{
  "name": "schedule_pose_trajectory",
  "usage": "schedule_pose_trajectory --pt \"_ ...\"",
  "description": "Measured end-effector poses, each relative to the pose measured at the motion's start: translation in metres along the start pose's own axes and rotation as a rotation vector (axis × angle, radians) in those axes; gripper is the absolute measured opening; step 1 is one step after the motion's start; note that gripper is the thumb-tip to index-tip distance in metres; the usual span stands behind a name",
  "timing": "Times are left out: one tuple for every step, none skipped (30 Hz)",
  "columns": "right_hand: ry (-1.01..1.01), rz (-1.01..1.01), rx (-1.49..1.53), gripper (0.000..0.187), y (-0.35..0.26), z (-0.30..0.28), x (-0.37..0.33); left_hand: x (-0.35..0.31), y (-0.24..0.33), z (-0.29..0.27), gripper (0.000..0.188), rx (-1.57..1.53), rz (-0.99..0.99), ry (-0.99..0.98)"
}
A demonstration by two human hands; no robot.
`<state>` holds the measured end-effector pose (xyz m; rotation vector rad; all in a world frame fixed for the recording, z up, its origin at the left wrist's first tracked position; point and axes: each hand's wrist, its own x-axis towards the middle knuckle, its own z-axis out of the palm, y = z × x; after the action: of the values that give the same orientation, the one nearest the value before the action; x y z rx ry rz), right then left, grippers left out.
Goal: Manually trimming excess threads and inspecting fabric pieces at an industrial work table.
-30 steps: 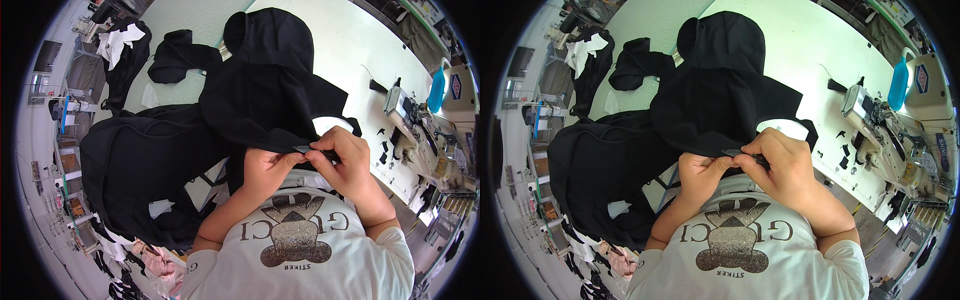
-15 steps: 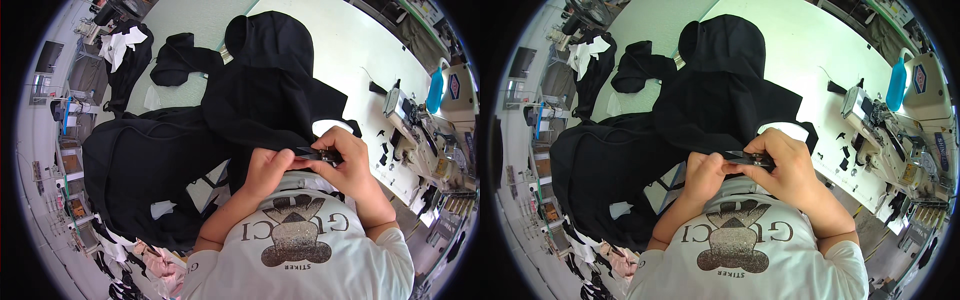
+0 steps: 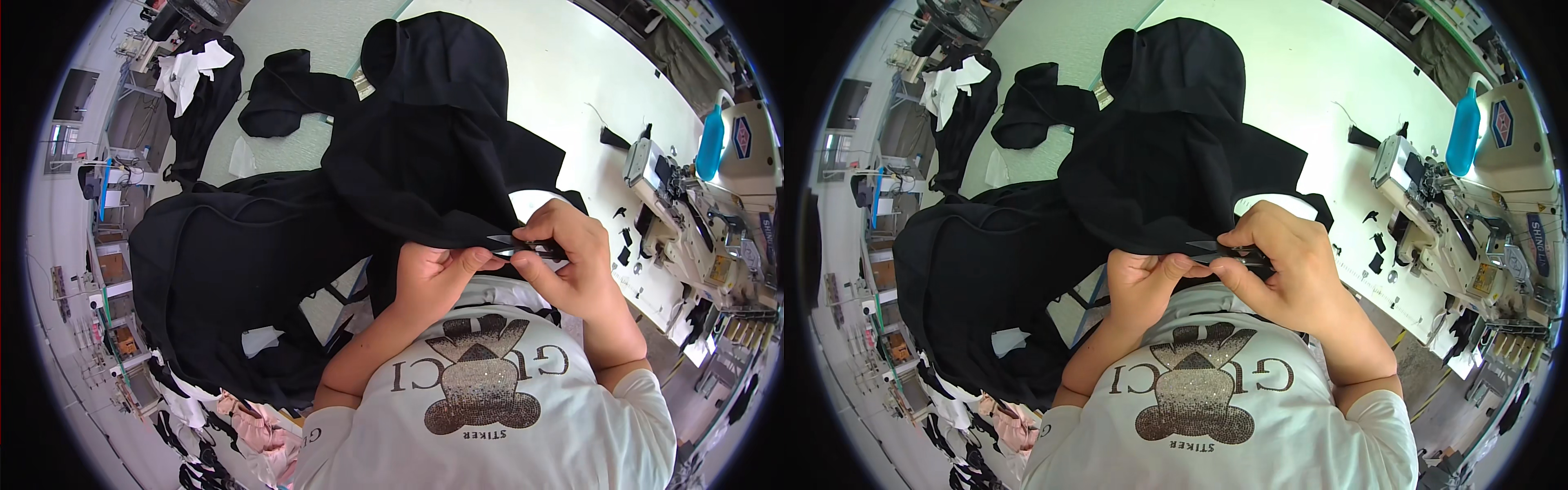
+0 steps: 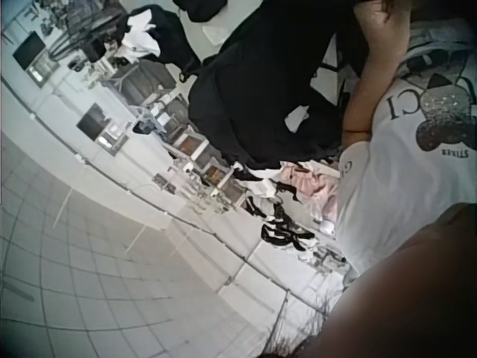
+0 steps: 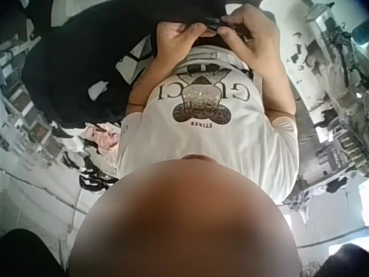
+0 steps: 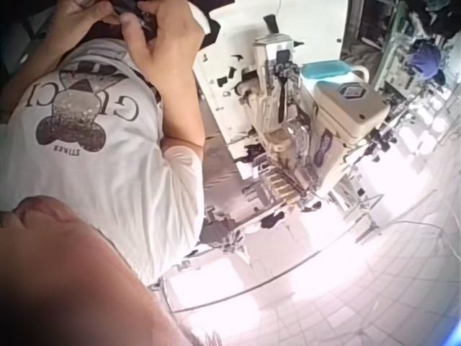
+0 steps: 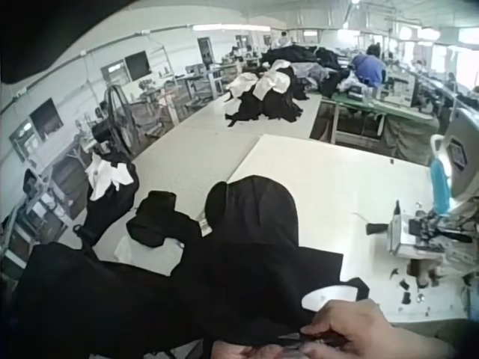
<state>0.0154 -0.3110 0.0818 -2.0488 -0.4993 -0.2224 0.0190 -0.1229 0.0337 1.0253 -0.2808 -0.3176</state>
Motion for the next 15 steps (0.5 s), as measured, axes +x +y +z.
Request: schedule_pose_trajectory --pt "0.002 -0.009 -0.002 0.021 -0.0002 0.0006 0.0006 -0.0001 -0.0003 -0.0002 0.016 0.007 0.009 0.004" --pt "0.003 -0.008 -0.003 0.021 0.0002 0.0009 0.0012 0.0002 0.0005 0.0002 0.016 0.006 0.008 0.004" --pt "0.002 -0.022 -0.005 0.021 0.0008 0.0012 0.002 0.0008 0.0023 0.0012 0.016 0.009 0.012 0.01" --pt "0.002 -0.037 -0.007 0.021 0.0011 0.0017 0.0025 0.001 0.0033 0.0017 0.017 0.013 0.016 0.017" --pt "0.001 -0.037 -0.007 0.021 0.0011 0.0025 0.0028 0.0009 0.0035 0.0017 0.017 0.012 0.016 0.017" --pt "0.014 -0.046 -0.001 0.021 0.0012 0.0036 0.0031 0.0006 0.0035 0.0018 0.017 0.008 0.013 0.031" --pt "0.026 -0.056 0.005 0.022 0.0013 0.0041 0.0032 0.0003 0.0035 0.0019 0.017 0.004 0.011 0.046" --pt "0.025 -0.056 0.005 0.022 0.0012 0.0044 0.0033 0.0 0.0034 0.002 0.017 0.003 0.011 0.046" --pt "0.031 -0.057 0.007 0.022 0.0011 0.0046 0.0033 -0.0003 0.0033 0.0022 0.017 0.003 0.011 0.053" --pt "0.037 -0.059 0.008 0.022 0.001 0.0047 0.0033 -0.0005 0.0032 0.0023 0.017 0.002 0.011 0.059" --pt "0.036 -0.06 0.009 0.022 0.0007 0.004 0.0033 -0.0009 0.0035 0.0017 0.017 0.002 0.011 0.06" --pt "0.029 -0.042 0.013 0.022 0.0005 0.0023 0.0031 -0.0014 0.004 0.0006 0.017 0.008 0.014 0.058" --pt "0.021 -0.025 0.017 0.021 0.0003 0.0011 0.0029 -0.0017 0.0043 -0.0001 0.017 0.015 0.017 0.056" --pt "0.021 -0.025 0.016 0.021 0.0006 0.0005 0.0024 -0.0014 0.0042 -0.0001 0.017 0.014 0.017 0.056" --pt "0.015 -0.014 0.03 0.021 0.0008 0.0 0.0019 -0.0011 0.0041 -0.0001 0.017 -0.004 0.024 0.044"
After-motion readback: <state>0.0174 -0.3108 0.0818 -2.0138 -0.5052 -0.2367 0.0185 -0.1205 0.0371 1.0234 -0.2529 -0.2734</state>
